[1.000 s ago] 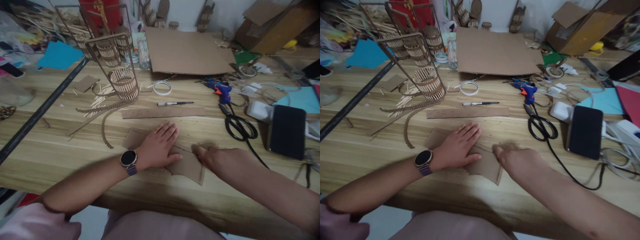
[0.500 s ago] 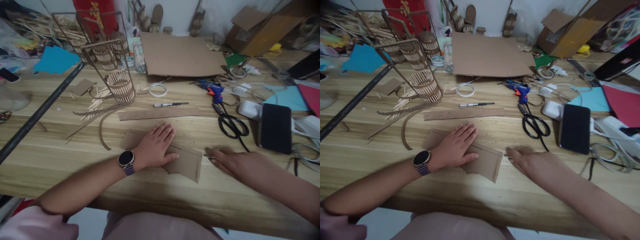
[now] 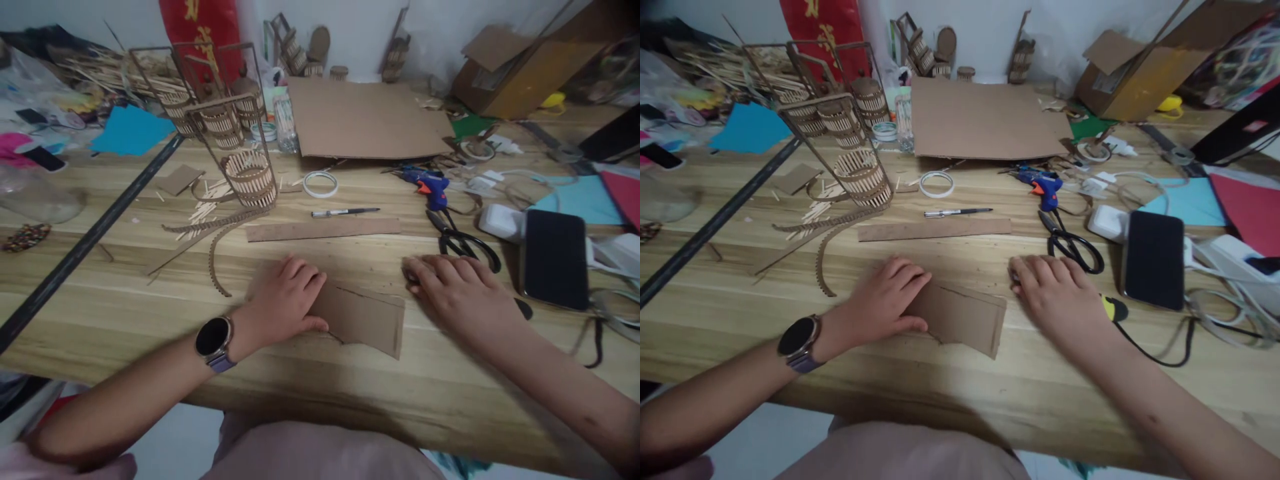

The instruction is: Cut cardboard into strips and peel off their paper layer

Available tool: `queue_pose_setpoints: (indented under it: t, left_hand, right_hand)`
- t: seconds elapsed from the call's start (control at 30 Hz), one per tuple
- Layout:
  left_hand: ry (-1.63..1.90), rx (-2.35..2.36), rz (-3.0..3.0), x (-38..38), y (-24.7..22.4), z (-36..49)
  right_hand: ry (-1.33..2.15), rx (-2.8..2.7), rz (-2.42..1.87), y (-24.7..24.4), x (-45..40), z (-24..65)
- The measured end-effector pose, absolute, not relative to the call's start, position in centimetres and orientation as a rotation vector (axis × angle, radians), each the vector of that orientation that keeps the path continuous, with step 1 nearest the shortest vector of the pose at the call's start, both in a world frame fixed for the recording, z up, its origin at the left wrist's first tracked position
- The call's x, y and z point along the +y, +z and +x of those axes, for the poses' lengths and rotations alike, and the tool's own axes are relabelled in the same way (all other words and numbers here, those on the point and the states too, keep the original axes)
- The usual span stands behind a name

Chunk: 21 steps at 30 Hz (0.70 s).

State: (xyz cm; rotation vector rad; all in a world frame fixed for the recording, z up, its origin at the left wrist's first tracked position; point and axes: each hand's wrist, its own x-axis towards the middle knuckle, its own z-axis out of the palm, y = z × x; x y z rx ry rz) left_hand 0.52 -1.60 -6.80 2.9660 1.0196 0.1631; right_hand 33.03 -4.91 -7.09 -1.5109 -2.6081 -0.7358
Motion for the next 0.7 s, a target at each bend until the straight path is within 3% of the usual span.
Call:
queue_pose_setpoints:
  t: [0.13, 0.23, 0.4, 0.7]
  left_hand:
    - [0.168, 1.099, 2.914, -1.9, -5.5, 1.4]
    - [0.367, 1.157, 2.945, -2.3, -4.5, 1.5]
    - [0.756, 1.065, 3.05, -4.0, -3.6, 0.5]
    - [0.59, 0.827, 3.036, -7.0, -7.5, -0.3]
  right_hand:
    - [-0.392, -2.575, -1.277, -5.7, -5.6, 30.7]
    - [-0.202, -2.484, -1.211, -4.3, -6.1, 29.5]
    - [-0.242, -2.364, -1.135, -3.0, -7.6, 29.8]
    - [0.121, -2.407, -1.09, -7.5, -10.9, 29.8]
